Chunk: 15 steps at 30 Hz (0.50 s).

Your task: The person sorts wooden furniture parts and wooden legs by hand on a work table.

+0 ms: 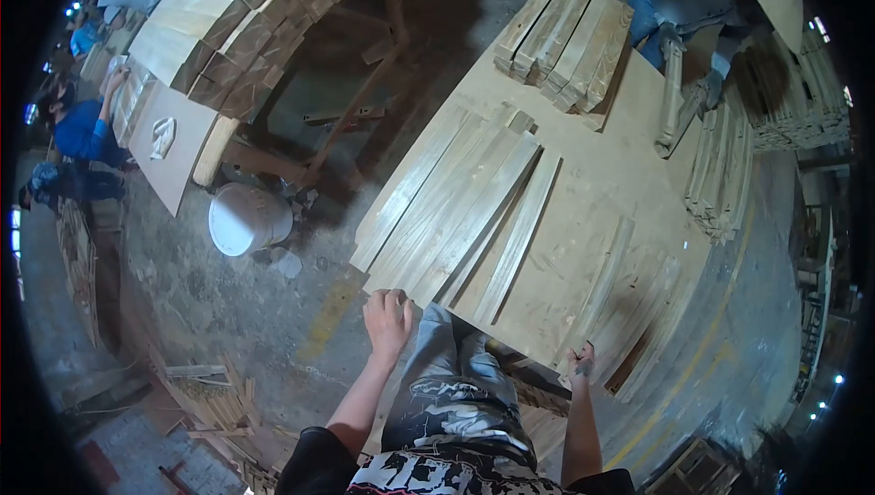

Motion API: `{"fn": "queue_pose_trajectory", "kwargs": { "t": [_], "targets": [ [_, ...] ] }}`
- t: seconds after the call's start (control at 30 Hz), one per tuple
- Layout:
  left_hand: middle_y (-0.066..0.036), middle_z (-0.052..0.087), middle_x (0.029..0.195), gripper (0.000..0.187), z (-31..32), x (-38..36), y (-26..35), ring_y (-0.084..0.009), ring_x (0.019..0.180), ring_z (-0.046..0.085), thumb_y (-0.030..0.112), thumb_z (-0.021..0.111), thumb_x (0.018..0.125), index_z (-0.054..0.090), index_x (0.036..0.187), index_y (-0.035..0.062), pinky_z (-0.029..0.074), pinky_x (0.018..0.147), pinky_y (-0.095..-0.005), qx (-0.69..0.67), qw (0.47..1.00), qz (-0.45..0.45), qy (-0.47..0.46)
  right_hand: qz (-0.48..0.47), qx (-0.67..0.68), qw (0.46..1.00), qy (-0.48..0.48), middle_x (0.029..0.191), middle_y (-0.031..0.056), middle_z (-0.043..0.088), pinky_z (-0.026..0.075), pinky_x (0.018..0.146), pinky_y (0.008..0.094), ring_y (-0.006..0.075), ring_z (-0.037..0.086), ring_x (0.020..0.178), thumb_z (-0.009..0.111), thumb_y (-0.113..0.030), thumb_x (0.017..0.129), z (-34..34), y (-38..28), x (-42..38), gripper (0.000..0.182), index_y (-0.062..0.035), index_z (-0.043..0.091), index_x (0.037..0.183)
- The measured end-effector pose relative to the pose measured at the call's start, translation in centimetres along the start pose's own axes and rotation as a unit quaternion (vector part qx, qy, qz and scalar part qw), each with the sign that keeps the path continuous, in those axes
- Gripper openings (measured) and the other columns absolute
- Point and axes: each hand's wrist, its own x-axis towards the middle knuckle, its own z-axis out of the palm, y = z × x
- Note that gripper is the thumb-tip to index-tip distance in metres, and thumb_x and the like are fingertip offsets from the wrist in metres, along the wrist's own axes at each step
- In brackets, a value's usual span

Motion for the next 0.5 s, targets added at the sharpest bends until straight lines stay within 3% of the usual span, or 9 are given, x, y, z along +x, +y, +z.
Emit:
{"fn": "queue_pose_trajectory", "kwargs": {
  "t": [0.07, 0.17, 0.27, 0.37, 0.47, 0.5],
  "targets": [
    [-0.014, 0.056, 0.1, 0.03, 0.7, -0.7, 0.5, -0.0325, 0.098, 0.056, 0.013, 0.074, 0.084, 0.061, 0.11, 0.0066, 0.045, 0.084, -0.0434, -0.038, 0.999, -0.019, 0.012, -0.031, 0.015, 0.999, 0.006, 0.108, 0.0149, 0.07, 0.052, 0.09, 0.035, 0.0239, 0.067, 0.1, 0.069, -0.001, 0.087, 0.1, 1.1, -0.1, 0.051, 0.0016, 0.051, 0.135],
    [-0.015, 0.057, 0.098, 0.03, 1.6, -1.5, 2.5, -0.0342, 0.096, 0.057, 0.012, 0.074, 0.084, 0.061, 0.11, 0.0059, 0.046, 0.083, -0.0441, -0.044, 0.997, -0.035, 0.045, -0.079, -0.119, 0.99, 0.022, 0.11, 0.0143, 0.07, 0.051, 0.092, 0.0346, 0.0234, 0.067, 0.104, 0.07, -0.002, 0.088, 0.2, 3.8, 0.6, 0.049, 0.0018, 0.052, 0.133],
    [-0.015, 0.057, 0.097, 0.031, 2.1, -1.8, 4.0, -0.0354, 0.093, 0.059, 0.013, 0.074, 0.084, 0.06, 0.111, 0.0057, 0.047, 0.081, -0.0455, -0.022, 0.997, -0.029, 0.063, -0.062, -0.096, 0.993, 0.016, 0.111, 0.0179, 0.067, 0.05, 0.092, 0.0432, 0.0358, 0.063, 0.103, 0.076, -0.008, 0.083, 0.2, 3.4, 0.5, 0.045, -0.0006, 0.059, 0.124],
    [-0.015, 0.059, 0.098, 0.032, 2.4, -2.2, 4.3, -0.0357, 0.091, 0.061, 0.014, 0.074, 0.085, 0.06, 0.113, 0.0061, 0.048, 0.08, -0.047, -0.006, 0.999, -0.03, 0.042, -0.041, -0.194, 0.979, 0.05, 0.111, 0.0193, 0.067, 0.05, 0.092, 0.0451, 0.0378, 0.063, 0.104, 0.079, -0.011, 0.082, -0.1, 0.5, -0.7, 0.05, -0.0014, 0.058, 0.126],
    [-0.015, 0.061, 0.099, 0.029, 2.6, -2.2, 4.8, -0.0358, 0.091, 0.062, 0.016, 0.074, 0.086, 0.061, 0.111, 0.0065, 0.049, 0.079, -0.048, 0.028, 0.999, -0.016, 0.011, -0.022, -0.166, 0.982, 0.09, 0.111, 0.0211, 0.067, 0.051, 0.091, 0.0469, 0.0405, 0.063, 0.105, 0.081, -0.021, 0.082, 0.3, -0.3, -1.5, 0.054, -0.0029, 0.058, 0.127],
    [-0.015, 0.062, 0.098, 0.028, 2.6, -2.2, 5.0, -0.0358, 0.09, 0.062, 0.017, 0.073, 0.087, 0.062, 0.11, 0.0065, 0.049, 0.079, -0.0479, 0.042, 0.999, -0.013, 0.01, -0.039, -0.224, 0.971, 0.079, 0.112, 0.0216, 0.067, 0.051, 0.092, 0.0478, 0.0405, 0.063, 0.107, 0.079, -0.03, 0.083, 0.2, 0.1, -1.4, 0.057, -0.0041, 0.058, 0.129]
  ]
}}
